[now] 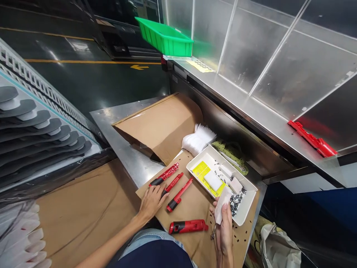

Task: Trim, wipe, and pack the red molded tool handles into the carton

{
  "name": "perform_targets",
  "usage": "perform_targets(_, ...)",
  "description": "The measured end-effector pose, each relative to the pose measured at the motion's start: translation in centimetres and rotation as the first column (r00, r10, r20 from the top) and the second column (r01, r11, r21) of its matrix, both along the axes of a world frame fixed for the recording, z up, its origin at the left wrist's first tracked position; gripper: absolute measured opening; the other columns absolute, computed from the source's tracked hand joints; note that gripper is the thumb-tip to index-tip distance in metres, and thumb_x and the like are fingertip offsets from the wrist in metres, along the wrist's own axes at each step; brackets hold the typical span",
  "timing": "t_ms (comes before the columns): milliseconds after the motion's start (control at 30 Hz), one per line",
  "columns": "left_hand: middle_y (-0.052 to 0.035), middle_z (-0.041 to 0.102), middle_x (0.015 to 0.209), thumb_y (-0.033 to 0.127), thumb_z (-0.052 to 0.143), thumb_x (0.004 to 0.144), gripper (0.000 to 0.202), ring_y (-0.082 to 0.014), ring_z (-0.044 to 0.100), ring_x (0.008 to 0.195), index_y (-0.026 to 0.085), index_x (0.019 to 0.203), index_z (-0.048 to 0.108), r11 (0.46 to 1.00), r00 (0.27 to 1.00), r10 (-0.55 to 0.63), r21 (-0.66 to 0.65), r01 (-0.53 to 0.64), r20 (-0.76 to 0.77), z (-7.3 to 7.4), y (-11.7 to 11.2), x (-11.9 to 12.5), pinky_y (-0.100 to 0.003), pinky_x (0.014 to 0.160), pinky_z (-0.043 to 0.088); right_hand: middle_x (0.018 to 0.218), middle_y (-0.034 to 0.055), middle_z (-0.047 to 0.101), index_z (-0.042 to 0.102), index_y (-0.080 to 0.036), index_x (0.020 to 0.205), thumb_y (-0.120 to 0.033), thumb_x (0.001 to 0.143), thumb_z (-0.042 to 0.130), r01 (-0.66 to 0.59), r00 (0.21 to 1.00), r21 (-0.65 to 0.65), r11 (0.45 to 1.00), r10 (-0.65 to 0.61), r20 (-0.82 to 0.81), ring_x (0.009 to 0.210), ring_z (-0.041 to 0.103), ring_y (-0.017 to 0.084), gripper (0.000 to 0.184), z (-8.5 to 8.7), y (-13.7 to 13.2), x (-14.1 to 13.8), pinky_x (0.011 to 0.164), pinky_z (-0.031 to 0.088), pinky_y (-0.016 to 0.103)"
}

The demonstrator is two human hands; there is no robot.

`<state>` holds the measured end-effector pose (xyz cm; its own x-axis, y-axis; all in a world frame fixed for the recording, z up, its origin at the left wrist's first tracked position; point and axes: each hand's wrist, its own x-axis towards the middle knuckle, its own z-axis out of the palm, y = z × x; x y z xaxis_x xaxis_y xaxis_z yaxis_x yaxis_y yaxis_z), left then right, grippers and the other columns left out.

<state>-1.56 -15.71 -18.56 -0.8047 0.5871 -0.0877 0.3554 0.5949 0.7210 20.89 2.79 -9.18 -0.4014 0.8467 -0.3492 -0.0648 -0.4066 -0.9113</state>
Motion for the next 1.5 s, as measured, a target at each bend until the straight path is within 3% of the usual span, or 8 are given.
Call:
perform_targets(233, -0.0121, 0.072, 0.098, 0.065, 0.034, 0.092, 0.064, -0.0281, 0.068, 0.094, 0.016, 0.123, 0.061, 0.959, 0.870, -0.031, 0.259, -0.113, 0.493, 6.2, -0.1, 2.3, -0.041, 0.083, 0.055, 0.127, 0.0090, 0.063, 0.034, -0.029, 0.152, -0.062, 0.089, 0.051, -0.182, 0.968, 0.314, 0.932, 0.114, 0.224, 0.102, 0.064, 0.024, 0.074, 1.4, -1.8, -1.0, 0.074, 0.054, 0.034)
perform_targets(367, -0.0069, 0.071, 0.087, 0.066, 0.060, 0.082, 0.058, -0.0167, 0.066, 0.062, 0.016, 0.112, 0.061, 0.898, 0.274, -0.246, 0.325, -0.296, 0.930, 12.0, 1.7, 5.4, -0.027, 0.058, 0.053, 0.138, 0.0104, 0.053, 0.040, -0.030, 0.150, -0.048, 0.097, 0.043, -0.477, 0.874, 0.681, 0.556, 0.216, 0.436, 0.119, 0.057, 0.026, 0.056, 3.4, -3.2, -3.1, 0.094, 0.049, 0.040)
perform_targets(433, -0.0046, 0.067, 0.070, 0.068, 0.060, 0.081, 0.058, -0.0092, 0.056, 0.046, 0.012, 0.094, 0.065, 0.907, 0.152, -0.297, 0.328, -0.264, 0.943, 14.2, 2.7, 6.3, -0.018, 0.044, 0.040, 0.126, 0.0130, 0.057, 0.046, -0.029, 0.146, -0.043, 0.099, 0.039, -0.543, 0.833, 0.759, 0.359, 0.118, 0.541, 0.105, 0.061, 0.024, 0.050, 4.5, -2.3, -4.0, 0.085, 0.053, 0.039)
perform_targets(533, 0.0011, 0.051, 0.044, 0.073, 0.052, 0.082, 0.066, -0.0031, 0.034, 0.033, 0.009, 0.082, 0.066, 0.916, 0.086, -0.359, 0.369, -0.158, 0.929, 16.0, 3.5, 7.0, -0.016, 0.035, 0.020, 0.109, 0.0132, 0.057, 0.049, -0.025, 0.144, -0.039, 0.102, 0.033, -0.534, 0.793, 0.791, 0.299, -0.148, 0.591, 0.081, 0.060, 0.020, 0.048, 5.6, 0.1, -4.0, 0.070, 0.053, 0.034)
perform_targets(833, 0.0011, 0.062, 0.059, 0.082, 0.043, 0.079, 0.089, -0.0048, 0.038, 0.032, 0.016, 0.138, 0.044, 0.905, 0.044, -0.408, 0.410, -0.108, 0.912, 16.6, 4.3, 7.3, -0.018, 0.034, 0.015, 0.094, 0.0094, 0.051, 0.049, -0.018, 0.145, -0.037, 0.102, 0.036, -0.394, 0.775, 0.885, 0.248, -0.428, 0.465, 0.069, 0.056, 0.018, 0.049, 6.8, 1.4, 0.6, 0.058, 0.048, 0.029)
perform_targets(1000, 0.0015, 0.057, 0.055, 0.085, 0.037, 0.079, 0.086, -0.0041, 0.037, 0.033, 0.011, 0.115, 0.060, 0.925, 0.111, -0.362, 0.372, -0.082, 0.926, 16.9, 5.3, 7.7, -0.018, 0.035, 0.015, 0.100, 0.0095, 0.058, 0.055, -0.027, 0.140, -0.027, 0.100, 0.042, -0.549, 0.830, 0.836, 0.004, -0.111, 0.546, 0.076, 0.062, 0.016, 0.042, 6.9, -1.3, -0.3, 0.062, 0.053, 0.025)
perform_targets(1167, 0.0020, 0.058, 0.058, 0.086, 0.037, 0.078, 0.088, -0.0053, 0.041, 0.035, 0.014, 0.121, 0.059, 0.924, 0.150, -0.374, 0.382, -0.030, 0.915, 16.9, 5.8, 7.9, -0.017, 0.035, 0.020, 0.095, 0.0107, 0.056, 0.058, -0.018, 0.137, -0.026, 0.102, 0.037, -0.490, 0.816, 0.863, 0.126, -0.281, 0.505, 0.069, 0.059, 0.015, 0.042, 6.5, -1.5, -1.0, 0.057, 0.051, 0.024)
perform_targets(1500, 0.0014, 0.058, 0.055, 0.089, 0.026, 0.077, 0.102, -0.0094, 0.045, 0.033, 0.010, 0.138, 0.048, 0.932, 0.389, -0.341, 0.363, 0.017, 0.856, 15.9, 6.3, 8.2, -0.019, 0.032, 0.028, 0.097, 0.0106, 0.057, 0.057, -0.022, 0.138, -0.025, 0.101, 0.038, -0.511, 0.822, 0.855, 0.085, -0.240, 0.516, 0.071, 0.060, 0.016, 0.042, 6.1, -2.2, -0.9, 0.057, 0.051, 0.025)
